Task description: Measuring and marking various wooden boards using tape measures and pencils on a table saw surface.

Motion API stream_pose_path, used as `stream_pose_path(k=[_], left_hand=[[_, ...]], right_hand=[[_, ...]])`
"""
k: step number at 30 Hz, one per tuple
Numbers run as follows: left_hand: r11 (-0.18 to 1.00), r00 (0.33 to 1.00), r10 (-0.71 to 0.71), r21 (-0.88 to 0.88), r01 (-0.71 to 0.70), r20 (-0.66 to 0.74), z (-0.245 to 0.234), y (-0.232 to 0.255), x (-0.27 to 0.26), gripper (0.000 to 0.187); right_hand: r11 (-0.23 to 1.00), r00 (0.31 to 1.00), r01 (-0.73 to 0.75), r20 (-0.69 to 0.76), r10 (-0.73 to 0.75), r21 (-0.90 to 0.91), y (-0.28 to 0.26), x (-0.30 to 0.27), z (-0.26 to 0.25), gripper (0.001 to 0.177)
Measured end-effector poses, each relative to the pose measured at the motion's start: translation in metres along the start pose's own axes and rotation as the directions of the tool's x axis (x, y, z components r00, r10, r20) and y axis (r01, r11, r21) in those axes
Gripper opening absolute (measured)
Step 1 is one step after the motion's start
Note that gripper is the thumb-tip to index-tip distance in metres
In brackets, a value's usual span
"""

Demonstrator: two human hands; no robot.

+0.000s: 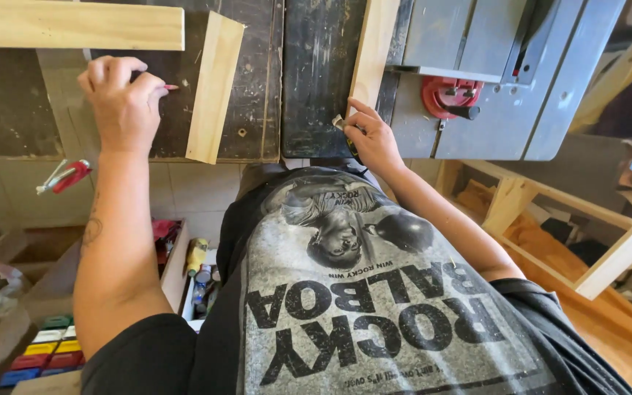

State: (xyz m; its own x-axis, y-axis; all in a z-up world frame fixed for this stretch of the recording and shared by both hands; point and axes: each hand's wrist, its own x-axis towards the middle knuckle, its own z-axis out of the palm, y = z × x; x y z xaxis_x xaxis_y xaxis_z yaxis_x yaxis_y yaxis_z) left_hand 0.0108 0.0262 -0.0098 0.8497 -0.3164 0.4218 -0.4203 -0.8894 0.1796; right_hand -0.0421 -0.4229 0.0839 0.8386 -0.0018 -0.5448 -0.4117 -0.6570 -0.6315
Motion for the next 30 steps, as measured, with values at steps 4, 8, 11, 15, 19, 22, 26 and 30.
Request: stream_pose_path(k=[4,8,11,15,19,22,26,30], left_hand=[[0.987,0.998,0.002,-0.161,0.009,0.069,-0.009,0.022,0.024,0.029],[1.0,0.994,-0.012,-0.008,0.013,0.106,-0.007,0.037,0.016,0.043],[0.996,0.995,-0.084,0.022,0.083,0.048,0.002,0.034,0.011,0.044],[0.988,0.99,-0.135,-0.086,0.131,-0.042,0.001,0.036,-0.012,0.027],[0.987,0.986,-0.162,-0.006,0.162,0.039,-0.001,0.054,-0.002,0.027],[0.947,0.967,-0.251,-0.194,0.256,0.05,0.011,0.108,0.048,0.014],[0.908,0.901,0.003,-0.379,0.179,0.433,0.035,0.222,0.149,0.056],[0.952,0.706,0.302,-0.242,-0.187,0.641,0.095,0.287,0.199,0.09]], right_hand=[[0.997,1.0,-0.006,0.01,0.007,-0.072,0.021,-0.013,-0.009,0.021],[0.995,0.998,0.007,-0.068,-0.014,-0.096,0.07,-0.029,-0.014,0.02],[0.999,0.991,0.018,-0.134,-0.021,-0.028,0.085,-0.024,-0.03,0.015],[0.993,0.99,-0.104,-0.088,0.109,0.061,0.09,-0.033,-0.039,0.014],[0.993,0.994,-0.091,-0.058,0.095,0.079,0.099,-0.028,-0.053,0.016],[0.995,0.996,-0.056,-0.059,0.061,0.086,0.109,-0.023,-0.062,0.013],[0.998,0.998,-0.041,0.044,0.038,0.057,0.123,-0.017,-0.064,0.016],[0.999,0.994,-0.034,0.102,0.031,0.032,0.127,-0.021,-0.078,0.018]])
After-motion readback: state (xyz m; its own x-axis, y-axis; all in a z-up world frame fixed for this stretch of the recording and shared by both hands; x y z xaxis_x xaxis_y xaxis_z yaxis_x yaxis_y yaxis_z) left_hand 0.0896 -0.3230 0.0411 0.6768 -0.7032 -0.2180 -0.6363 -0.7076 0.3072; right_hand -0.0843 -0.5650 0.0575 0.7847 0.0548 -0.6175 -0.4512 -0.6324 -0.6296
